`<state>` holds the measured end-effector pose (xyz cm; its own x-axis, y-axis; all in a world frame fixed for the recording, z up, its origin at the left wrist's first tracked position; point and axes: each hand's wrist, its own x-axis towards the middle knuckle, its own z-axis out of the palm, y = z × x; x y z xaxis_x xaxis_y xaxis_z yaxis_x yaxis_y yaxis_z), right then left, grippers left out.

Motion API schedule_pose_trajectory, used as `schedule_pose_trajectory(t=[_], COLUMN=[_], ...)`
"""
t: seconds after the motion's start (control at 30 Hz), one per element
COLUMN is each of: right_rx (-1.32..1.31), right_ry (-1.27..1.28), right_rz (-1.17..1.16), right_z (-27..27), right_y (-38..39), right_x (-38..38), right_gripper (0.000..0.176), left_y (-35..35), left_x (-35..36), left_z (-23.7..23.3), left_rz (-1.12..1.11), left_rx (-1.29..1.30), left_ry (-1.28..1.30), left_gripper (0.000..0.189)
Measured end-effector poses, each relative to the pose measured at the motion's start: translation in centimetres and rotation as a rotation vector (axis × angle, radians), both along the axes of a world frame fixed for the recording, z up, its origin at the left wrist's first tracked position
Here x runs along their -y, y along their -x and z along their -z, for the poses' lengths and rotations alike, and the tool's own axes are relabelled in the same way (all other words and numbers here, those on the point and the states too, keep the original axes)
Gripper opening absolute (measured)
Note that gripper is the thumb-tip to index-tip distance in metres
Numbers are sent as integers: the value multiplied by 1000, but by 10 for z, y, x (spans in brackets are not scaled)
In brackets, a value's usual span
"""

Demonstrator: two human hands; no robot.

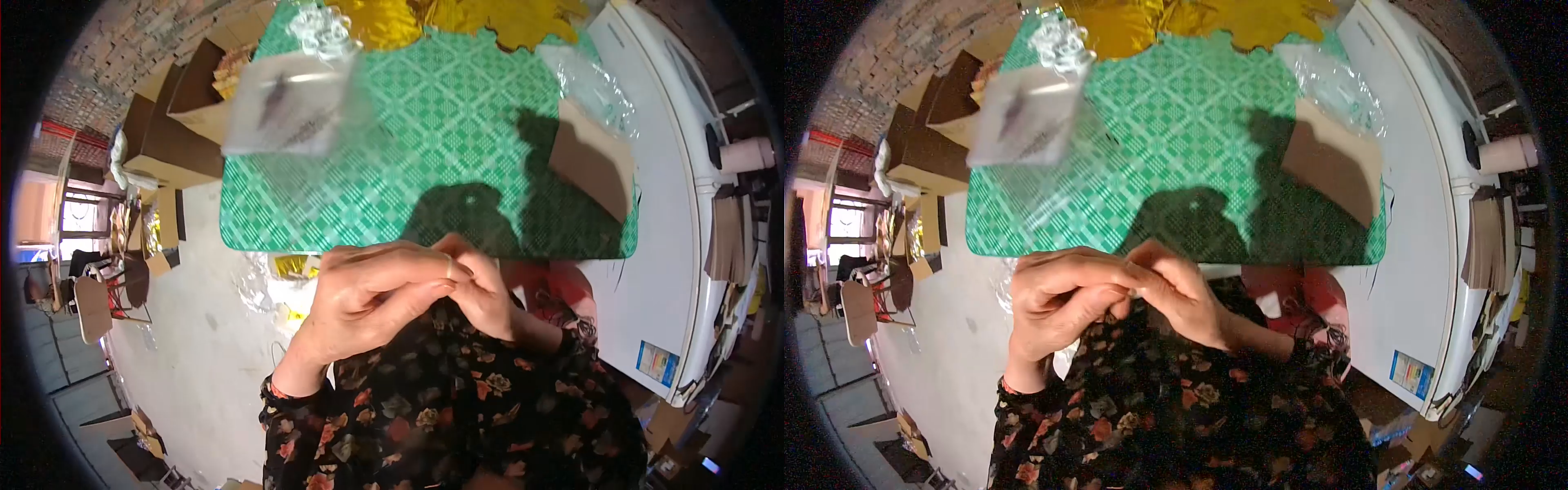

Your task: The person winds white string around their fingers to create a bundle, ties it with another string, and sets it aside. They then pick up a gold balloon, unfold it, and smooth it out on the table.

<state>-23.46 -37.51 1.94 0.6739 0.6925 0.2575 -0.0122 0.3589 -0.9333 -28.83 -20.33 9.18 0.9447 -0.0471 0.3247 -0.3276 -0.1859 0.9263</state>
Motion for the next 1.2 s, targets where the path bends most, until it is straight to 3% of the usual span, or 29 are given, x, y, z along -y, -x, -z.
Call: schedule_pose_trajectory(t=[0.07, 0.1, 0.13, 0.2, 0.23, 0.3, 0.33, 0.4, 0.53, 0.6, 0.63, 0.7, 0.73, 0.77, 0.8, 0.87, 0.9, 0.93, 0.97, 1.0, 1.07, 1.2], right_rx=[-328, -261, -238, -39, 132, 376, 440, 451, 180, 385, 457, 435, 579, 443, 305, 194, -14, 478, 484, 481, 559, 165], right_ry=[16, 68, 156, 354, 410, 233, 199, 264, 116, 313, 183, -32, -121, -90, -58, 259, 104, 124, 145, 165, 119, 193], right_rz=[-201, -186, -173, -142, -68, 71, 140, 183, -93, -295, -252, -208, -79, -2, 71, 29, -126, -5, -188, -373, -246, -53], right_z=[1, -1, -4, -30, -51, -59, -67, -61, -3, -38, -50, -77, -88, -83, -73, -55, -36, -32, -37, -62, -103, -67], right_y=[1, -2, -5, -13, -18, -39, -46, -57, -26, -18, -21, -33, -48, -55, -62, -65, -50, -34, -31, -26, -47, -80], right_x=[5, 6, 12, 27, 31, 38, 38, 27, -6, 1, 4, 15, 16, 19, 20, -3, -15, -26, -20, -16, -1, -26], right_gripper=[18, 18, 15, 13, 12, 10, 9, 8, 8, 7, 5, 4, 4, 4, 5, 4, 4, 6, 6, 5, 3, 2], left_y=[-2, -6, -9, -23, -23, -16, -18, -6, -10, -20, -22, -22, -22, -17, -18, -15, -20, -27, -31, -34, -40, -34], left_x=[-4, -7, -10, -30, -30, -28, -17, 1, -13, -29, -32, -33, -33, -24, -12, -8, -12, -19, -31, -33, -36, -25], left_z=[-15, -17, -21, -9, -5, 8, 22, 20, -6, -6, -9, 4, 11, 16, 7, -15, -12, -10, -17, -18, -3, -21], left_rz=[-119, -228, -399, -481, -360, -104, 5, 249, 52, -230, -319, -157, -71, 30, 102, 54, -18, -93, -168, -199, -59, -6], left_rx=[-20, 66, 83, 187, 129, 7, 209, 78, 198, 282, 187, 165, 157, 137, 317, 393, 455, 515, 506, 366, 319, 292], left_ry=[139, 113, -13, -399, -540, -818, -641, -368, -50, -222, -278, -326, -351, -315, -276, -252, -223, -194, -468, -511, -380, -271], left_gripper=[12, 12, 16, 17, 15, 10, 5, 9, 20, 20, 17, 16, 16, 12, 14, 18, 19, 20, 19, 17, 14, 12])
